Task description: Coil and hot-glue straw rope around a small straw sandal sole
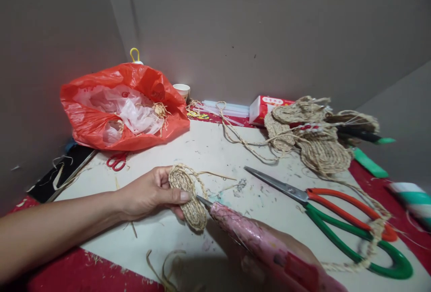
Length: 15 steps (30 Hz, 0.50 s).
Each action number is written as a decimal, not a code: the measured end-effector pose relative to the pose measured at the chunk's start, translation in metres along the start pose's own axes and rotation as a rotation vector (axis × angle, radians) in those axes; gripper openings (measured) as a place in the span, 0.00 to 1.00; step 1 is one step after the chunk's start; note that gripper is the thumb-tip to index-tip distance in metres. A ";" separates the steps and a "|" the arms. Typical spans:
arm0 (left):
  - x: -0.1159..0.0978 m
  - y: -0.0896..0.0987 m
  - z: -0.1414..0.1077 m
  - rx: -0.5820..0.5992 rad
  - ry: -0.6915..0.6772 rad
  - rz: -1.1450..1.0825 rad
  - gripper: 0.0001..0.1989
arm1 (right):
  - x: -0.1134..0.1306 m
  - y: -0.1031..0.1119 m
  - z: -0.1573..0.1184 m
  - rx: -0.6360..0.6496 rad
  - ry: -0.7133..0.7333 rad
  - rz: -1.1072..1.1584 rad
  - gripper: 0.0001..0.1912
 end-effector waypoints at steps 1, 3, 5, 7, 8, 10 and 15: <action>0.001 0.000 0.000 0.004 -0.003 0.001 0.07 | -0.001 -0.001 0.002 0.002 -0.004 0.001 0.14; 0.002 0.000 0.000 0.014 -0.008 0.010 0.08 | -0.002 -0.002 0.005 -0.001 -0.003 0.000 0.18; 0.003 -0.001 0.000 0.029 -0.012 0.022 0.07 | -0.003 -0.002 0.006 -0.007 0.009 -0.004 0.20; 0.003 -0.001 0.000 0.038 -0.016 0.033 0.07 | -0.003 -0.002 0.005 -0.014 0.026 -0.015 0.21; 0.003 -0.002 0.000 0.040 -0.019 0.038 0.06 | -0.003 -0.002 0.004 -0.019 0.037 -0.024 0.21; 0.004 -0.002 0.000 0.039 -0.021 0.044 0.07 | -0.002 -0.002 0.004 -0.034 0.063 -0.046 0.22; 0.003 -0.003 0.000 0.039 -0.016 0.041 0.08 | -0.002 -0.005 0.006 -0.086 0.145 -0.108 0.23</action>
Point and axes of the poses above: each hand's wrist, its own z-axis towards the middle knuckle, its own y-axis out of the back of the hand, x = y × z, the point moved 5 cm from there along z, towards the middle knuckle, and after that the axes turned 10 degrees about -x, right-handed, at the moved point
